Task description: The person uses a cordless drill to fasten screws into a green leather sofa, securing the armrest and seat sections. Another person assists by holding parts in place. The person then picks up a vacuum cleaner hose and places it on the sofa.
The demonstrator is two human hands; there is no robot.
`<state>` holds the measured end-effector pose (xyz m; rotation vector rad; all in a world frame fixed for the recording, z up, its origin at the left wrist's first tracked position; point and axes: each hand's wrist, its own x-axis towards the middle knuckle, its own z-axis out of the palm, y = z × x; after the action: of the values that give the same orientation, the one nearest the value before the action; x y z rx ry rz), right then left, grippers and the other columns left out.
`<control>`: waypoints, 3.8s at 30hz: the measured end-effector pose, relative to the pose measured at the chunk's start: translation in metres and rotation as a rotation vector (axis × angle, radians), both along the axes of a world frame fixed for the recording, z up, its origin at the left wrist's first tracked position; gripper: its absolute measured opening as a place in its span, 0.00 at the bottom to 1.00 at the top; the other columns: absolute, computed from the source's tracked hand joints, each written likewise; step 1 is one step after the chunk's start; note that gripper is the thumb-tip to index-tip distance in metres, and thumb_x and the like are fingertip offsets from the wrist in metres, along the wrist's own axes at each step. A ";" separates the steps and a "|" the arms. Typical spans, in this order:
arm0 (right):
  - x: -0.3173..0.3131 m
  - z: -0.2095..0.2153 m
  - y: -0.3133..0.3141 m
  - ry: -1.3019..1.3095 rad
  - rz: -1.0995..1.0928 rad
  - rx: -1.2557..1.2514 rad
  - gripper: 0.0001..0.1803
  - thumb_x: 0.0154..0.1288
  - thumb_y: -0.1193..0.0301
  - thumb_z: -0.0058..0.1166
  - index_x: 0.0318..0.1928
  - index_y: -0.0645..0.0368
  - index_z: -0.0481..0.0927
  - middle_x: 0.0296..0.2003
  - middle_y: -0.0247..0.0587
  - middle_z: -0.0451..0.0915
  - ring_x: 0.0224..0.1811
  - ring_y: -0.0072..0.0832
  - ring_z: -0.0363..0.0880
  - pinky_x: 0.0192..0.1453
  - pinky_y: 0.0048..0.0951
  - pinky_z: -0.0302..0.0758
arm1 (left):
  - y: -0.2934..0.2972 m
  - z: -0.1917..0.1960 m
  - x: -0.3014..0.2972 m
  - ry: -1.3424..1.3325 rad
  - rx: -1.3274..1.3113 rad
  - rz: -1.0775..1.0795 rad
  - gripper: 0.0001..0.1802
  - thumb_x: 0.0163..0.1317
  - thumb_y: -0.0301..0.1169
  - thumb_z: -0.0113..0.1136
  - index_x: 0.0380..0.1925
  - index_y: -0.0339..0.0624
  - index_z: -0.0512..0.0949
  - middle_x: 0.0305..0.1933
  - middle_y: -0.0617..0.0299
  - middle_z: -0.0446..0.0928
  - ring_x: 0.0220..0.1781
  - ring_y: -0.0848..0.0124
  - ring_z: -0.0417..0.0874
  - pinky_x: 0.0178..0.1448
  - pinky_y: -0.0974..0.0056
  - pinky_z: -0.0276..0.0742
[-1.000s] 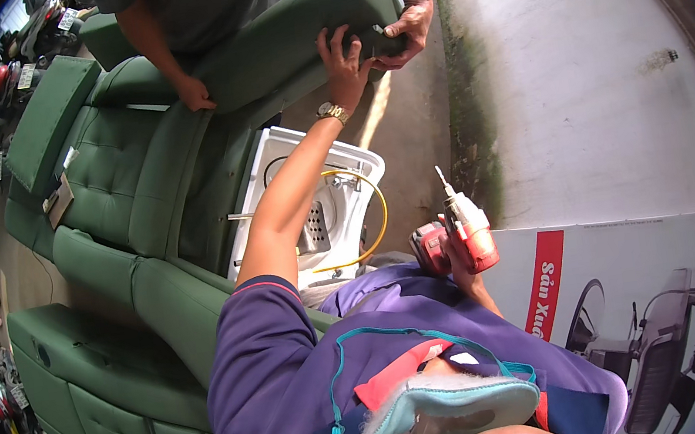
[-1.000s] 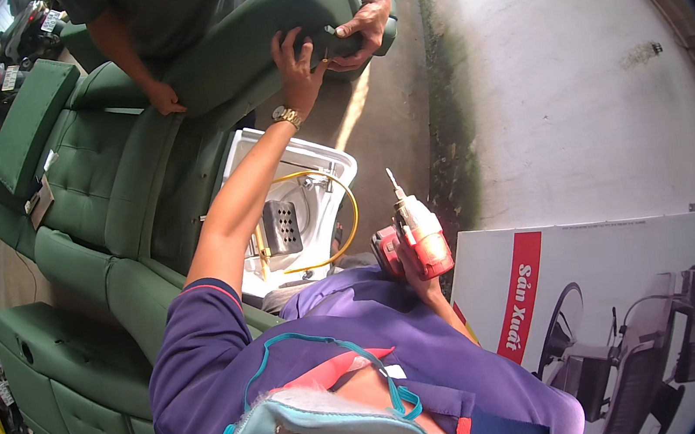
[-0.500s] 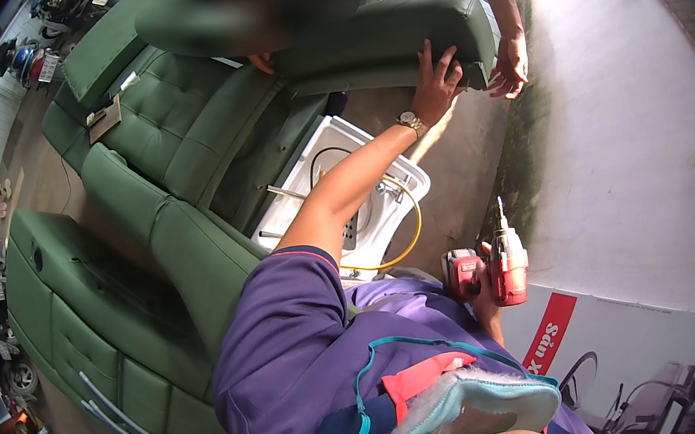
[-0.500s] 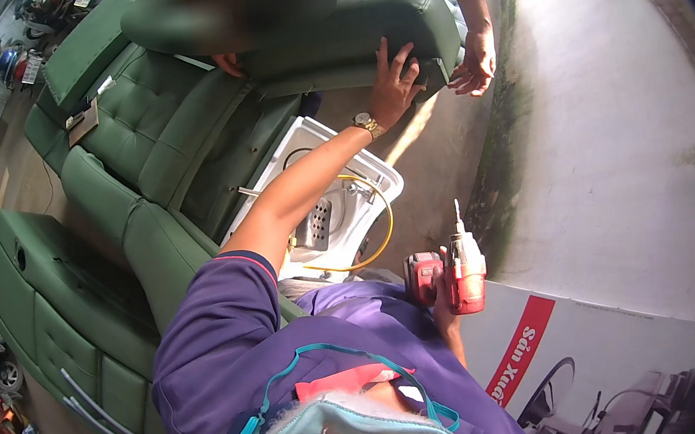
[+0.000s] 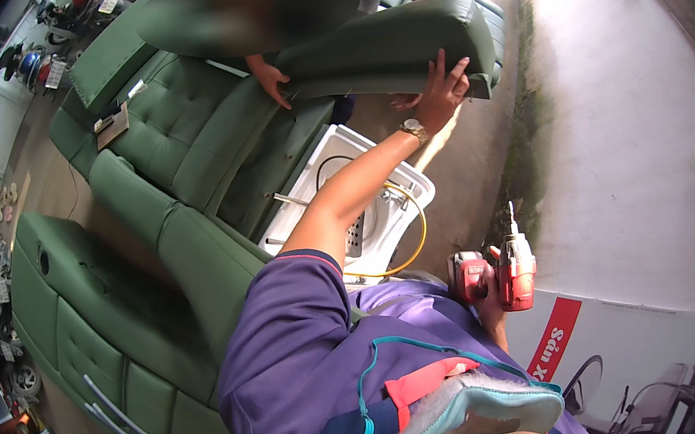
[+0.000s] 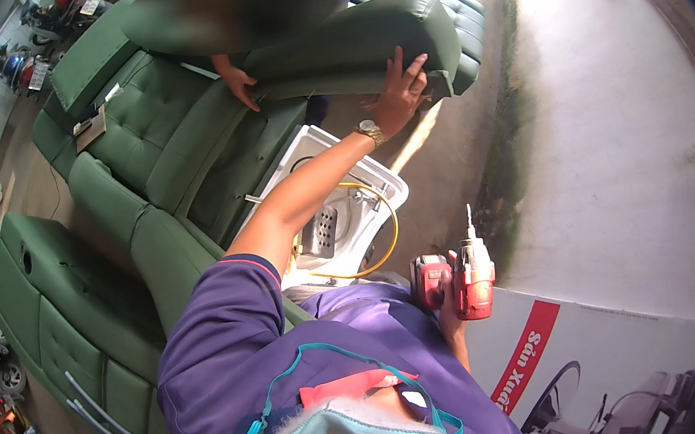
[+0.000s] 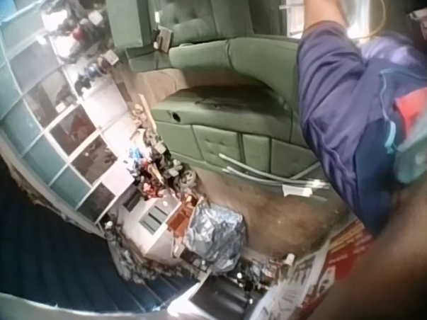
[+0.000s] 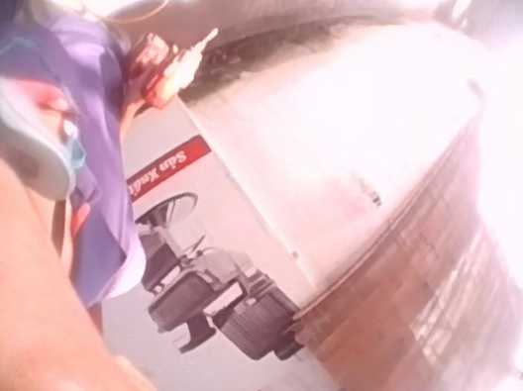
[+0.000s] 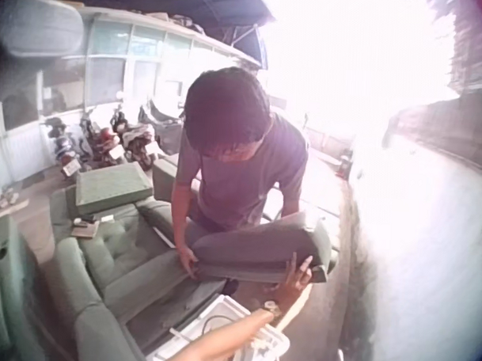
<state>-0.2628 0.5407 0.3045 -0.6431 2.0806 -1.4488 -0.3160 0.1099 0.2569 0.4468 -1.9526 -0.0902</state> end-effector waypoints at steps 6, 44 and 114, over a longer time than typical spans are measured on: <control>0.003 0.005 -0.009 0.117 0.024 -0.004 0.22 0.82 0.69 0.53 0.71 0.60 0.74 0.32 0.23 0.71 0.33 0.14 0.66 0.40 0.22 0.67 | -0.007 -0.002 0.008 0.016 0.040 -0.063 0.29 0.56 0.31 0.74 0.56 0.38 0.73 0.80 0.53 0.62 0.83 0.33 0.56 0.81 0.29 0.60; -0.008 0.009 -0.018 0.317 0.156 0.005 0.25 0.79 0.66 0.59 0.71 0.60 0.76 0.61 0.43 0.81 0.60 0.30 0.80 0.67 0.35 0.75 | 0.002 0.027 0.013 0.089 0.051 0.056 0.28 0.56 0.36 0.75 0.56 0.37 0.80 0.67 0.56 0.75 0.72 0.50 0.74 0.72 0.48 0.76; -0.040 -0.002 -0.162 1.006 0.104 0.115 0.26 0.61 0.66 0.74 0.58 0.57 0.81 0.36 0.41 0.87 0.33 0.38 0.87 0.41 0.33 0.84 | -0.006 0.017 0.006 0.000 0.024 0.181 0.27 0.50 0.41 0.79 0.50 0.49 0.83 0.52 0.65 0.83 0.52 0.61 0.85 0.47 0.57 0.88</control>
<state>-0.3028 0.3783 0.3023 -1.6455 2.7391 -1.0008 -0.3104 0.1034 0.2739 0.6371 -1.9044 0.0021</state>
